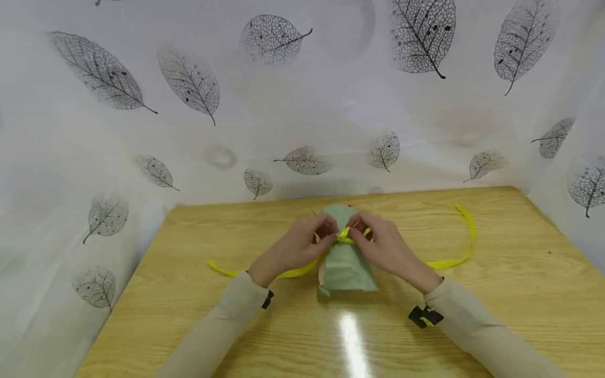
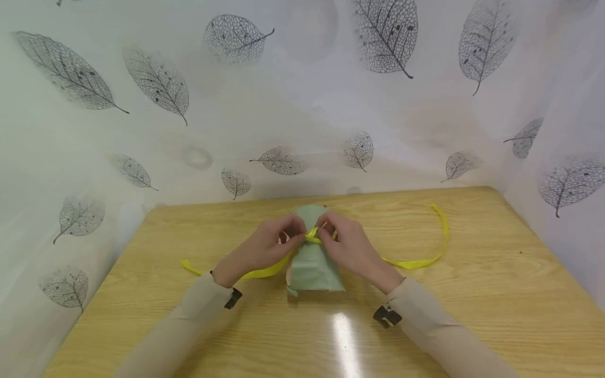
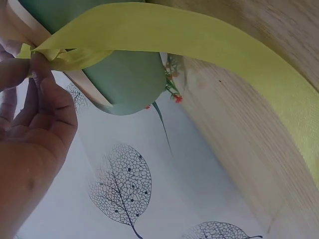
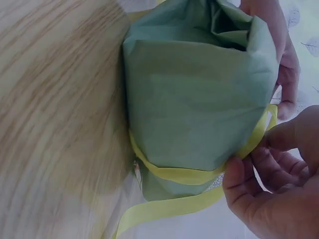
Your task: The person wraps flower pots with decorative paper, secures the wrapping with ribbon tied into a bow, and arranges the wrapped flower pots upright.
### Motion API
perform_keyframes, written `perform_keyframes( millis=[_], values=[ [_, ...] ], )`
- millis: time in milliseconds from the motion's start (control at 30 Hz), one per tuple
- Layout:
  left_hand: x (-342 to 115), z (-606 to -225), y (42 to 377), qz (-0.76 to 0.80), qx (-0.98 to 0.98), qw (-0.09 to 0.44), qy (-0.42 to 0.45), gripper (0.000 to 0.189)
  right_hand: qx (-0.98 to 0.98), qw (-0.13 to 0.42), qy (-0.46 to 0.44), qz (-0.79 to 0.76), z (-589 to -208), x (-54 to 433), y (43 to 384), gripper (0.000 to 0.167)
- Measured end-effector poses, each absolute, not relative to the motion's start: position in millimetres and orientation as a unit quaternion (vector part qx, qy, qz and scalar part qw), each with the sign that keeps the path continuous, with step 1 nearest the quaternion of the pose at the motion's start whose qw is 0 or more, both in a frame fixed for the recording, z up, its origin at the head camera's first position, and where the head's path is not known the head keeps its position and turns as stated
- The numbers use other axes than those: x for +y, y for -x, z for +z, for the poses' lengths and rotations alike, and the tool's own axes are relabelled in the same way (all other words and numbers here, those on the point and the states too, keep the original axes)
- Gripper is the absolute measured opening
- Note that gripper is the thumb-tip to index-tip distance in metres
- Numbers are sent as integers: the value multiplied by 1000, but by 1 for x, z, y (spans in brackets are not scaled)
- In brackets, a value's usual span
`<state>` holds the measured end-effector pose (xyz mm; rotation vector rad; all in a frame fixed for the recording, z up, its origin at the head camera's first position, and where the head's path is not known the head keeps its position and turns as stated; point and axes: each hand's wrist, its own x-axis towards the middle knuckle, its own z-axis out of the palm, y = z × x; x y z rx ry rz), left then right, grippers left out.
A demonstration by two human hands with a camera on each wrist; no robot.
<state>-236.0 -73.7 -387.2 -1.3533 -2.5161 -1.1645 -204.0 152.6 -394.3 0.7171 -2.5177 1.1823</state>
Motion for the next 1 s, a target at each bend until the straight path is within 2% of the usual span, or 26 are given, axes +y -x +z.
perform_keyframes(
  millis=[167,400,667,767,867,1000],
  values=[
    [-72,-387,232,-371,-807,41,459,12,-880,86,-220,411,-390,151,203,11],
    [-69,-388,228,-368,-802,62,466,9,-893,62,-203,397,-387,152,202,11],
    [-68,-389,228,-337,-810,91,471,18,-890,19,-205,407,-384,158,202,17],
    [-68,-391,229,-323,-813,98,474,15,-890,5,-204,407,-383,159,203,18],
    [-68,-393,231,-329,-815,90,469,14,-887,-5,-216,408,-382,163,202,19],
    [-67,-395,236,-363,-823,31,436,13,-876,-14,-250,414,-382,169,201,22]
  ],
)
